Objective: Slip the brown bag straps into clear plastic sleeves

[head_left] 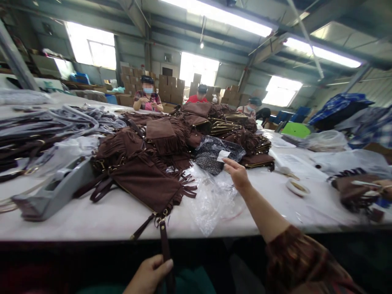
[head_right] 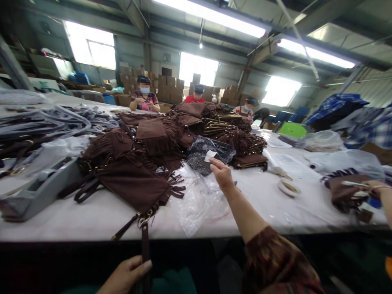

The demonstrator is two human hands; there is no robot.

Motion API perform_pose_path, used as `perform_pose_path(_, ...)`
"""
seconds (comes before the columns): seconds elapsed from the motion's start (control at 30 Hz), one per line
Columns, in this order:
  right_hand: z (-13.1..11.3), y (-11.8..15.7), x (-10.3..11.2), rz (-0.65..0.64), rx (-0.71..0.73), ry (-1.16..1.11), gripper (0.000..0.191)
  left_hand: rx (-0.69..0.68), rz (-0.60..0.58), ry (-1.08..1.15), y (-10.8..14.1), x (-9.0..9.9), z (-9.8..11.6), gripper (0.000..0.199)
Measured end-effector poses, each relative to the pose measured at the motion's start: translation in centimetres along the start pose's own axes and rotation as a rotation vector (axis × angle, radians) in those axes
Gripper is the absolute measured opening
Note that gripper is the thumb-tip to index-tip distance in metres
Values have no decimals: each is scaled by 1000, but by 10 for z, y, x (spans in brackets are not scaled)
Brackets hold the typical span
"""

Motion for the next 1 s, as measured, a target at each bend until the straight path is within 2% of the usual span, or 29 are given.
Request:
perform_pose_path(0.07, -25, 36, -10, -86, 64, -91, 32, -29, -56, 111, 6, -7, 9, 50)
perform_pose_path(0.13, -39, 85, -33, -249, -11, -147, 27, -71, -97, 208, 13, -10, 20, 43)
perform_pose_path(0.2, -43, 140, -60, -391, -205, -271, 27, -110, -104, 265, 18, -9, 30, 41)
perform_pose_path(0.27, -43, 194, -88, -511, -453, -480, 35, -160, -69, 301, 23, -3, 38, 48)
perform_pose_path(0.33, -44, 233, -111, -570, -642, -660, 44, -193, -48, 316, 27, 1, 44, 55)
perform_pose_path(0.4, -43, 254, -127, -569, -731, -734, 51, -204, -72, 310, 30, -1, 48, 54)
perform_pose_path(0.47, -41, 264, -137, -562, -752, -715, 56, -205, -121, 288, 33, -6, 49, 49)
perform_pose_path(0.53, -40, 267, -144, -594, -717, -639, 55, -210, -136, 239, 34, -10, 49, 44)
perform_pose_path(0.63, -39, 261, -141, -597, -562, -467, 48, -181, -81, 133, 32, -8, 44, 43)
perform_pose_path(0.7, -36, 242, -122, -485, -406, -328, 43, -130, -42, 64, 27, -4, 38, 46)
perform_pose_path(0.73, -33, 227, -104, -393, -322, -248, 41, -107, -32, 36, 25, -3, 35, 47)
perform_pose_path(0.8, -24, 192, -55, -172, -169, -62, 34, -72, -16, 8, 19, -1, 29, 49)
perform_pose_path(0.87, -6, 154, 6, 52, -85, 156, 31, -47, 7, 26, 14, -1, 23, 48)
perform_pose_path(0.93, 22, 117, 65, 232, -82, 376, 35, -19, 37, 73, 10, -1, 17, 46)
perform_pose_path(0.97, 41, 100, 90, 284, -136, 497, 37, -6, 46, 95, 8, -1, 14, 45)
perform_pose_path(1.0, 63, 86, 110, 283, -224, 615, 39, 5, 52, 112, 7, -1, 12, 45)
Point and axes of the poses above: each hand's wrist, its own y-axis away from the middle knuckle, its own x-axis out of the back of the hand, z = x × y, the point moved 8 cm from there along -y, towards the middle knuckle, and after that the axes turned 4 degrees about x, right-handed, at the moved point
